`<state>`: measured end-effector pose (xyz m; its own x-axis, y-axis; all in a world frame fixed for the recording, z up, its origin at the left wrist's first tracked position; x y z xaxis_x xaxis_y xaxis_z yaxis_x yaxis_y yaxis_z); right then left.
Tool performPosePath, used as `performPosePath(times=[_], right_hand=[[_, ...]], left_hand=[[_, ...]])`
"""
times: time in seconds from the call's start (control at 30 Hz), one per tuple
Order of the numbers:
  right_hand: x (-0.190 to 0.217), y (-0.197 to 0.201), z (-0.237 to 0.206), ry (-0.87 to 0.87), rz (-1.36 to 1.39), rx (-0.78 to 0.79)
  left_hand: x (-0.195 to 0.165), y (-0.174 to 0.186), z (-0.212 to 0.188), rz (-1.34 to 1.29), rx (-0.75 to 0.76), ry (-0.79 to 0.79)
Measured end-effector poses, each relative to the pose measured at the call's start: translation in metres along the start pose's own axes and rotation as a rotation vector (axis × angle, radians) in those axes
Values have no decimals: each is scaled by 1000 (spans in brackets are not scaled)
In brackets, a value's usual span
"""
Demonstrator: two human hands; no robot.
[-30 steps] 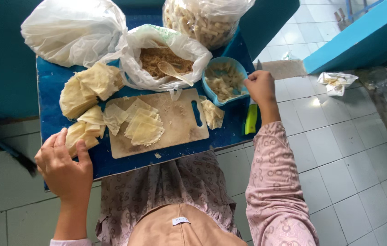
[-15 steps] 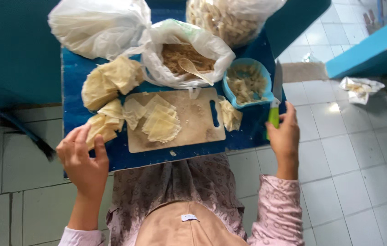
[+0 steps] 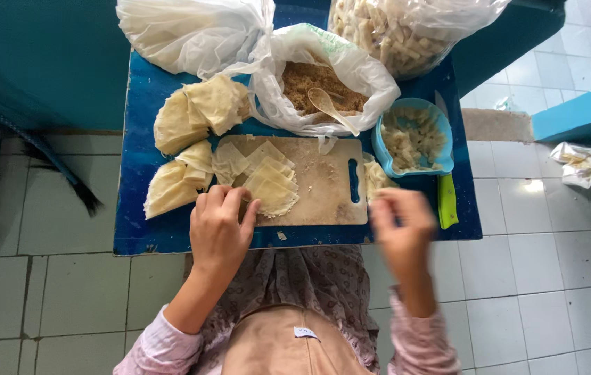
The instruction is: The person cuts thin dough sheets into squares with a knife on a cutting board, then spoons brown filling from a plastic bag onto the squares and folds them closed, setting the folded pastries on the table.
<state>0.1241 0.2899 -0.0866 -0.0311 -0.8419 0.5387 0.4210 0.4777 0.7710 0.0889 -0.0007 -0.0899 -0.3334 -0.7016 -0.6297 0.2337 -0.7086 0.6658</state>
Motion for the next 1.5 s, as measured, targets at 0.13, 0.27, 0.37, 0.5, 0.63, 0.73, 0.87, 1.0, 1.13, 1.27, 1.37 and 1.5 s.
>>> performPosePath(times=[0.13, 0.27, 0.37, 0.5, 0.63, 0.73, 0.87, 1.0, 1.13, 1.27, 1.37, 1.5], right_hand=[[53, -44, 3, 320, 79, 89], [62, -51, 18, 336, 56, 2], [53, -41, 29, 276, 5, -67], [19, 1, 37, 169, -259, -175], [-20, 26, 56, 243, -483, -36], [-35, 19, 62, 320, -502, 107], [-43, 3, 69, 338, -564, 187], [-47, 4, 79, 303, -426, 210], [-43, 5, 80, 254, -362, 177], [-41, 7, 72, 215, -343, 144], [-48, 8, 71, 228, -436, 134], [-68, 2, 81, 168, -472, 241]], left_hand=[[-1, -6, 2, -25, -15, 17], [8, 2, -1, -112, -163, -61], [25, 19, 1, -126, -255, -52], [34, 21, -4, -153, -244, -72], [29, 6, -12, -193, -198, -98], [30, 1, -15, -166, -180, -127], [28, -1, -19, -145, -198, -116], [28, -2, -19, -143, -205, -121], [28, -3, -16, -99, -204, -165], [31, -4, -16, -86, -204, -163], [34, -3, -18, -84, -208, -169], [35, -2, -19, -79, -196, -187]])
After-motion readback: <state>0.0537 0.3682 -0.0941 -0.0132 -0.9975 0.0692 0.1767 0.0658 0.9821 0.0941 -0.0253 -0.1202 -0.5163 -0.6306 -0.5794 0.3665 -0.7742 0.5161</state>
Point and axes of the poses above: each hand's wrist, its own z-axis towards the middle knuckle, its own y-axis out of the back of the hand, x = y × z, the point moved 1 cm from there along z, towards the middle knuckle, and after that the axes turned 11 degrees about -z, right-handed, at the moved point
